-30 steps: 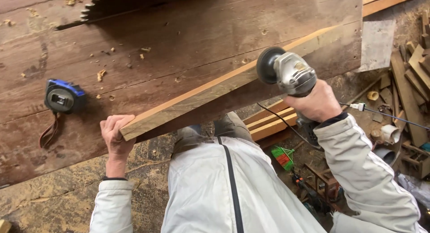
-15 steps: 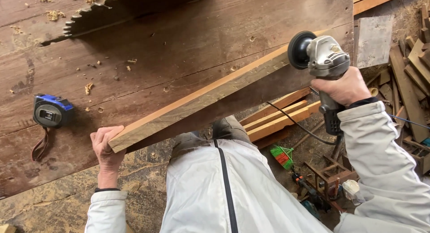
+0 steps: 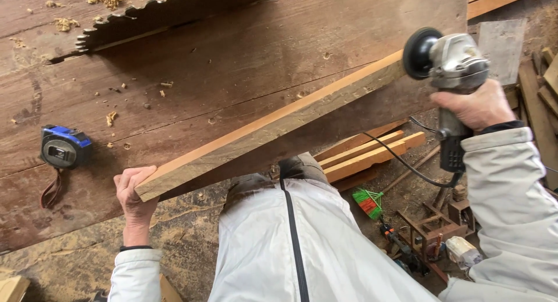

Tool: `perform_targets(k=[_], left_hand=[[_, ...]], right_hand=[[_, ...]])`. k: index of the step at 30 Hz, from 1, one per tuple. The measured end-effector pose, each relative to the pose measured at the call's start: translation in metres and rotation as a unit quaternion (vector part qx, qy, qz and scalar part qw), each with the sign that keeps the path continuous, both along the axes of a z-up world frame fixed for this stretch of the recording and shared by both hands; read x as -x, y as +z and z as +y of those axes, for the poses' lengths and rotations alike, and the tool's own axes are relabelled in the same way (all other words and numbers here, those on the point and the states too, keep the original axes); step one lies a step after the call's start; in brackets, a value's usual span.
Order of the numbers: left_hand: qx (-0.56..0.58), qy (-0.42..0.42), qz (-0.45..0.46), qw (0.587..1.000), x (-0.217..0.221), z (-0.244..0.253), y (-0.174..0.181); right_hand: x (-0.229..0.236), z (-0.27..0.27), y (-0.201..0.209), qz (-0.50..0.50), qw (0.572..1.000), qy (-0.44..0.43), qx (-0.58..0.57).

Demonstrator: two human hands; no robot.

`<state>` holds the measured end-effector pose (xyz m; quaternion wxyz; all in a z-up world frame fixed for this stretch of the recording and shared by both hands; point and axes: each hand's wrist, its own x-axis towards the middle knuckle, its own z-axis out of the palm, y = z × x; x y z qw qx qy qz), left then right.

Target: Sanding a wooden plank using an angle grinder and performing adjustments on the sanding disc attachment.

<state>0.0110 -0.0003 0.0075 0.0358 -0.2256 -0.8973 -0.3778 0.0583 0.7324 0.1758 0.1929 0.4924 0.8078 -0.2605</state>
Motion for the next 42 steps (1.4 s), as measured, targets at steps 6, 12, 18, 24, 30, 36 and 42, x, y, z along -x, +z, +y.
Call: perform_targets(k=[6,12,18,24,30,36,42], left_hand=[[0.007,0.006,0.003,1.000,0.001,0.000,-0.001],[-0.022,0.004,-0.004,1.000,0.002,0.001,-0.003],[-0.028,0.015,0.024,0.999,-0.001,-0.005,-0.020],[-0.018,0.027,-0.020,0.999,0.007,0.003,0.003],[-0.011,0.022,0.049,0.998,0.011,0.004,-0.001],[-0.067,0.033,0.077,0.994,0.013,0.003,-0.016],[-0.066,0.037,0.081,0.994,0.015,0.002,-0.020]], right_hand=[[0.003,-0.008,0.004,0.005,1.000,0.027,-0.007],[0.012,-0.050,0.012,0.007,0.999,0.028,0.038],[0.027,-0.133,0.030,0.011,0.995,0.040,0.092],[0.035,-0.231,0.027,-0.070,0.977,0.199,-0.028],[0.048,-0.357,0.037,-0.072,0.963,0.259,0.007],[0.052,-0.457,0.026,-0.143,0.920,0.365,0.018],[0.048,-0.527,0.030,-0.160,0.868,0.469,0.047]])
